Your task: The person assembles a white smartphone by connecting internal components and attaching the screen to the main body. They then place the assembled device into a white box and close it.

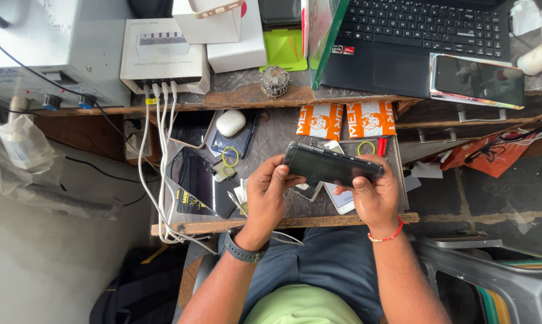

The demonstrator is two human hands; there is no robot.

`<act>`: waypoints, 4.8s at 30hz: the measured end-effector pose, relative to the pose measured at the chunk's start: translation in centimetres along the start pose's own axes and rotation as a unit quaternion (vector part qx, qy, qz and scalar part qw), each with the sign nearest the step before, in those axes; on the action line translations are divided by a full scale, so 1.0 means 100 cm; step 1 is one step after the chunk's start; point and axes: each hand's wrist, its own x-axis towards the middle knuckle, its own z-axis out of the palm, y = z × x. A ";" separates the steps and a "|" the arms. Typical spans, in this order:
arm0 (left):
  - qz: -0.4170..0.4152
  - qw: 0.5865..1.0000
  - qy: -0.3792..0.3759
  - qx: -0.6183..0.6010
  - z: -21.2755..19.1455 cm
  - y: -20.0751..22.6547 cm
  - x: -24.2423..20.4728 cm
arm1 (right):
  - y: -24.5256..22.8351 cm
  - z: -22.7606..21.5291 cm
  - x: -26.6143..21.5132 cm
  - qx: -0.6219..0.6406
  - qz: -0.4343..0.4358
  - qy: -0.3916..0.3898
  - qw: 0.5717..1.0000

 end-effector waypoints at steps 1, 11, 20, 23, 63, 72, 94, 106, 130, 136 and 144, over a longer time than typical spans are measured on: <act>0.002 1.000 0.003 -0.011 -0.001 -0.002 -0.001 | 0.002 0.000 -0.002 0.004 0.001 0.006 1.000; -0.003 0.990 -0.039 0.134 0.010 -0.001 -0.005 | 0.003 0.002 -0.010 -0.004 -0.080 0.087 0.993; 0.007 0.995 -0.049 0.090 0.008 -0.001 -0.004 | 0.002 0.002 -0.012 -0.045 -0.063 0.084 0.993; 0.012 0.997 -0.056 0.043 0.005 -0.002 -0.006 | 0.002 0.000 -0.015 -0.131 -0.050 0.042 0.989; -0.004 0.988 0.012 -0.156 -0.007 0.005 -0.006 | -0.010 0.006 -0.007 -0.250 0.078 -0.062 0.963; 0.207 0.956 -0.004 0.208 0.004 0.041 -0.013 | -0.032 0.037 -0.005 -0.372 -0.131 -0.079 0.916; -0.069 0.992 0.001 -0.103 0.021 0.046 -0.032 | -0.036 0.053 -0.018 -0.495 -0.285 -0.153 0.806; -0.038 0.997 -0.040 0.054 0.031 0.038 -0.031 | -0.018 0.054 -0.035 -0.006 0.097 0.068 0.993; -0.002 0.978 0.013 0.206 -0.014 0.069 -0.013 | -0.003 0.049 -0.043 -0.065 0.095 0.062 0.991; 0.115 0.943 0.124 0.288 -0.043 0.117 -0.033 | -0.019 0.044 -0.027 0.160 0.099 0.078 0.979; 0.156 0.743 0.039 0.650 -0.025 0.107 -0.037 | -0.020 0.028 -0.018 0.297 0.144 0.006 0.944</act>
